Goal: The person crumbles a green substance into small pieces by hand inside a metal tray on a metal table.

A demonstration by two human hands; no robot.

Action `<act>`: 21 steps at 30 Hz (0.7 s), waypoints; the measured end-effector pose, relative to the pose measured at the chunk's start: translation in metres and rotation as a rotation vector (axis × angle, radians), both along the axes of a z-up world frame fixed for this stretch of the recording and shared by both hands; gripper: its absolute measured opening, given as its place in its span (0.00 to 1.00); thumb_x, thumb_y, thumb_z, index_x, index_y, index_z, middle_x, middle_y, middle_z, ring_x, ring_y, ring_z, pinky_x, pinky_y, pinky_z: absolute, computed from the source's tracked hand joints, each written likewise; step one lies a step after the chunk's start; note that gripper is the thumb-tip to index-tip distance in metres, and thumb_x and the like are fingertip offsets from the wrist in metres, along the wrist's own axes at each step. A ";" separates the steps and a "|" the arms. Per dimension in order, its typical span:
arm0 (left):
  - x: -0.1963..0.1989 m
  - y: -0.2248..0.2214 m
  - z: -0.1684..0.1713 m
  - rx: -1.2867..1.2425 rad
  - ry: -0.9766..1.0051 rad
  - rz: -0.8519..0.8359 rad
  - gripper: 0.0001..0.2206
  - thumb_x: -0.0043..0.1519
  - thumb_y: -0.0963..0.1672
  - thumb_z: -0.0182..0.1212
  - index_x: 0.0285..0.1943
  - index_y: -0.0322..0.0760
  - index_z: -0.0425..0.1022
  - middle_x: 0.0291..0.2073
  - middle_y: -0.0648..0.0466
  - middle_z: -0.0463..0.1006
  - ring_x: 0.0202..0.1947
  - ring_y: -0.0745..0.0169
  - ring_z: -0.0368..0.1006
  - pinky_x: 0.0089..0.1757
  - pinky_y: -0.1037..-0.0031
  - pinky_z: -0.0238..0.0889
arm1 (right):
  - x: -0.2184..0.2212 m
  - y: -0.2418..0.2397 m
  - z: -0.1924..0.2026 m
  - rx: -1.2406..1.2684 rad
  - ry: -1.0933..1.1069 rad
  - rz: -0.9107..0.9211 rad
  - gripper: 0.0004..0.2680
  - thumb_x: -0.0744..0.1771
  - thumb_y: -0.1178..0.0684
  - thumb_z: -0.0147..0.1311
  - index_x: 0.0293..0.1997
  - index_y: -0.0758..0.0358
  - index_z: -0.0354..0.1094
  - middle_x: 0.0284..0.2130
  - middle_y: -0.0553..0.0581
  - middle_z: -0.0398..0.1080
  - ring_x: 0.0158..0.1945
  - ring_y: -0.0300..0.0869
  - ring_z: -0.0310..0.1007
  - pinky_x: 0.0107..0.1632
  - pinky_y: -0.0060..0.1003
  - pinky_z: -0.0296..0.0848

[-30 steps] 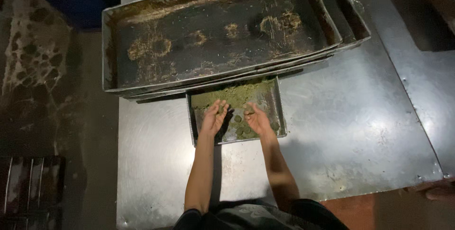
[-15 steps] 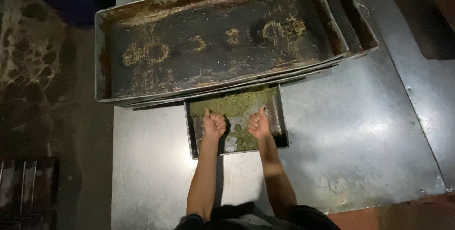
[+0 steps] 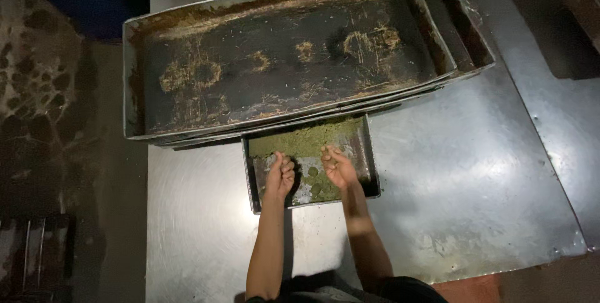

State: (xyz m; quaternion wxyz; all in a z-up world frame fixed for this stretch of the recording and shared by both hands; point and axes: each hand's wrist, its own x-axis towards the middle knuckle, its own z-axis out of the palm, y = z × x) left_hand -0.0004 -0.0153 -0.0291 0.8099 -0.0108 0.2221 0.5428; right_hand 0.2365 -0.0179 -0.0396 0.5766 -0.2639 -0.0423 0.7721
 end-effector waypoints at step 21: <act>-0.006 -0.005 0.034 0.106 -0.071 0.002 0.12 0.72 0.51 0.55 0.49 0.40 0.69 0.33 0.58 0.71 0.26 0.72 0.67 0.24 0.83 0.65 | -0.007 -0.003 0.006 -0.153 0.193 -0.061 0.08 0.73 0.51 0.43 0.47 0.64 0.67 0.44 0.57 0.75 0.37 0.37 0.70 0.31 0.25 0.66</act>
